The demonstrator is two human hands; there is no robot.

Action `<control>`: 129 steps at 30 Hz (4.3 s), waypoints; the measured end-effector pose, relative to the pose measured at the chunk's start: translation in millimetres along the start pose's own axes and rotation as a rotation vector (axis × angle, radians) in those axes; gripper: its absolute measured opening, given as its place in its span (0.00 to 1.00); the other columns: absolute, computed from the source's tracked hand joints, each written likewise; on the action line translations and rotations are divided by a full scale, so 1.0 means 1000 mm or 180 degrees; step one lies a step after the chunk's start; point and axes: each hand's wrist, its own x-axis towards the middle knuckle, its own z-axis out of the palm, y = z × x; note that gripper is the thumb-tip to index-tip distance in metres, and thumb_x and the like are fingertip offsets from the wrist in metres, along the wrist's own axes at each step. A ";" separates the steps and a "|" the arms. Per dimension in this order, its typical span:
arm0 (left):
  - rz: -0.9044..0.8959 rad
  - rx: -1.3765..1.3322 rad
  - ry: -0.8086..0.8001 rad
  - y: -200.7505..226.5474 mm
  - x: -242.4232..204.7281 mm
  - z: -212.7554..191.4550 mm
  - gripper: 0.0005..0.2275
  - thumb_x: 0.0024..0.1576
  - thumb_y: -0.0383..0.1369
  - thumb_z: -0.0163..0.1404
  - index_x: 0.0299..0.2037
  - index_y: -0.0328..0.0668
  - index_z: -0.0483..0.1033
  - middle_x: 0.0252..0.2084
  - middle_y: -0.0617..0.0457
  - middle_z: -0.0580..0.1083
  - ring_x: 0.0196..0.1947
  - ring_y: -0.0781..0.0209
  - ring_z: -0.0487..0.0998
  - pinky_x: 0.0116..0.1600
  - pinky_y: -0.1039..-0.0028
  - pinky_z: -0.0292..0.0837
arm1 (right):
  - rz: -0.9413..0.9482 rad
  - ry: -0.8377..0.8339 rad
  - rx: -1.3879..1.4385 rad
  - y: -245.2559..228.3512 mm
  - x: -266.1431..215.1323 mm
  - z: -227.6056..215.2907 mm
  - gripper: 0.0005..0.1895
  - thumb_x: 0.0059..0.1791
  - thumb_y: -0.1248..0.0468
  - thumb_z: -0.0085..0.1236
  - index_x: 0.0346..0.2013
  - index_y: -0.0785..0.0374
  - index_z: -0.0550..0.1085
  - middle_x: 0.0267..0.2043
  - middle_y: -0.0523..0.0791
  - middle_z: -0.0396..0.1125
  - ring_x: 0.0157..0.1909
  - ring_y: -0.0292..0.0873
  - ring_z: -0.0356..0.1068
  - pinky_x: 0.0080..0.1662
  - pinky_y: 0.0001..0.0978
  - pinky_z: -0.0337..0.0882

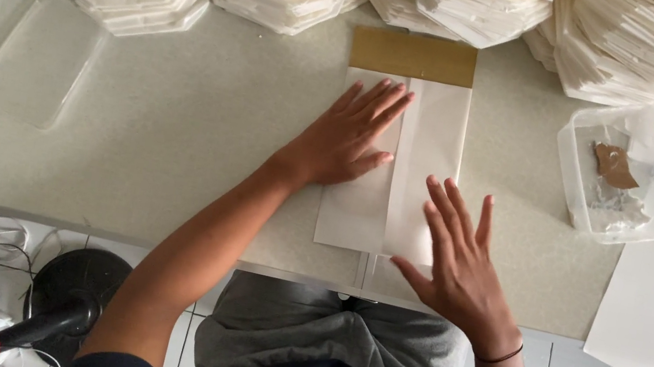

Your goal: The person folds a white sheet of paper over a brown cardboard template on a table, pressing and creasing the edges to form a sealed packet. They then lift the finished packet and display it to the camera.

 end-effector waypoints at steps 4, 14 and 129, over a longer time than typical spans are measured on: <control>0.0081 0.0080 -0.0002 -0.001 -0.001 -0.002 0.35 0.63 0.47 0.45 0.78 0.46 0.44 0.79 0.43 0.47 0.78 0.44 0.46 0.78 0.47 0.38 | -0.0174 0.0395 0.0004 0.010 -0.010 0.011 0.56 0.43 0.52 0.68 0.77 0.54 0.44 0.77 0.56 0.48 0.75 0.63 0.51 0.71 0.72 0.35; 0.0084 -0.0076 -0.0097 0.001 -0.002 -0.006 0.36 0.63 0.47 0.44 0.78 0.45 0.41 0.79 0.42 0.47 0.78 0.42 0.45 0.77 0.46 0.36 | -0.0301 0.1175 0.0207 0.020 -0.031 0.017 0.52 0.44 0.68 0.63 0.77 0.55 0.44 0.69 0.62 0.58 0.67 0.67 0.63 0.68 0.79 0.42; -0.0402 0.0231 0.0039 -0.002 -0.001 -0.009 0.40 0.59 0.61 0.47 0.75 0.44 0.52 0.78 0.40 0.47 0.78 0.39 0.43 0.71 0.27 0.35 | 0.0291 -0.0145 0.1016 0.128 0.132 0.037 0.23 0.62 0.49 0.33 0.64 0.50 0.72 0.65 0.46 0.59 0.68 0.50 0.59 0.61 0.49 0.49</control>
